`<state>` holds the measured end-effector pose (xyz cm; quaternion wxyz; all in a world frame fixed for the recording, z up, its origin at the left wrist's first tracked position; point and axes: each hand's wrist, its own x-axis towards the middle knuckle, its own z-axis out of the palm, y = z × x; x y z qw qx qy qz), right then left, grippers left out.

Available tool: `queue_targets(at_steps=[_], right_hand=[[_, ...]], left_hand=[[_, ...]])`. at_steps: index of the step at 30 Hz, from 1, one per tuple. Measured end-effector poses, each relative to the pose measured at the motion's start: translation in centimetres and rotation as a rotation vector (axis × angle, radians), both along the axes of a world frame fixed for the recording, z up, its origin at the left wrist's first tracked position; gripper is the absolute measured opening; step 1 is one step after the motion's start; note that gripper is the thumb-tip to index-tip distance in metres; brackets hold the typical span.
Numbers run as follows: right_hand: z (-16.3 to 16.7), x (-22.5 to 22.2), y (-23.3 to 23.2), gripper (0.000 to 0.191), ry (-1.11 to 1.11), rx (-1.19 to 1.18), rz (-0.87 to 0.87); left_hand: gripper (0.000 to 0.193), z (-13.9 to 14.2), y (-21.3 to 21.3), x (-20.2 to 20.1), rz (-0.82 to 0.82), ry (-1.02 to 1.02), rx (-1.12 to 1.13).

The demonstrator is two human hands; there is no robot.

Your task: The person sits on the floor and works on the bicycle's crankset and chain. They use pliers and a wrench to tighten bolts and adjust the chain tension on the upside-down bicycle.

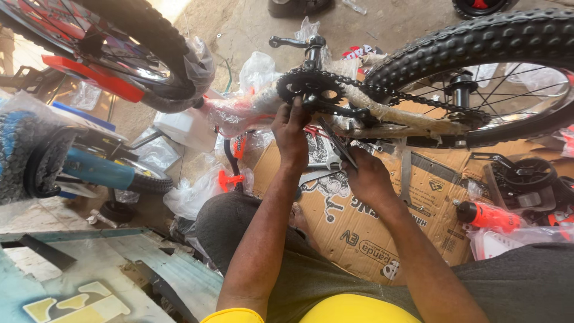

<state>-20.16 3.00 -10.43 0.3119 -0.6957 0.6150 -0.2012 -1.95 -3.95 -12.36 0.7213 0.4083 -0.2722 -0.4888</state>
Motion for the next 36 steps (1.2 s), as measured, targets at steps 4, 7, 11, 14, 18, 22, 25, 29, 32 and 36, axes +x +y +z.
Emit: queue_targets(at_steps=[4, 7, 11, 14, 18, 22, 25, 29, 32, 36], right_hand=[[0.8, -0.3, -0.4, 0.025, -0.101, 0.043, -0.009], [0.8, 0.3, -0.3, 0.027, -0.143, -0.054, 0.007], [0.0, 1.2, -0.1, 0.027, -0.208, -0.054, -0.020], [-0.7, 1.7, 0.1, 0.025, -0.261, 0.011, -0.061], [-1.5, 2.2, 0.4, 0.024, -0.313, -0.081, -0.050], [-1.1, 2.5, 0.6, 0.023, -0.337, -0.021, -0.095], [-0.3, 2.8, 0.7, 0.023, -0.327, 0.121, -0.177], [0.6, 3.0, 0.8, 0.021, -0.268, 0.104, -0.149], [0.6, 3.0, 0.7, 0.021, -0.270, 0.022, -0.104], [0.3, 2.6, 0.5, 0.021, -0.251, 0.059, -0.136]], left_hand=[[0.032, -0.5, -0.1, -0.2, -0.012, 0.071, -0.012], [0.032, -0.6, -0.5, 0.2, -0.087, 0.090, 0.021], [0.044, -1.0, -0.9, 0.7, -0.154, 0.093, -0.056], [0.047, -1.3, -1.0, 0.6, -0.182, 0.084, -0.078], [0.048, -1.6, -1.5, 0.2, -0.180, 0.111, -0.108], [0.049, -1.7, -1.6, -0.4, -0.127, 0.025, -0.059], [0.044, -1.4, -1.1, -0.6, -0.061, 0.101, -0.055], [0.030, -0.5, -0.2, 0.9, -0.129, 0.086, -0.132], [0.027, 0.2, 0.2, 2.6, -0.192, -0.126, -0.137], [0.029, 0.6, 0.3, 3.5, -0.296, -0.251, -0.073]])
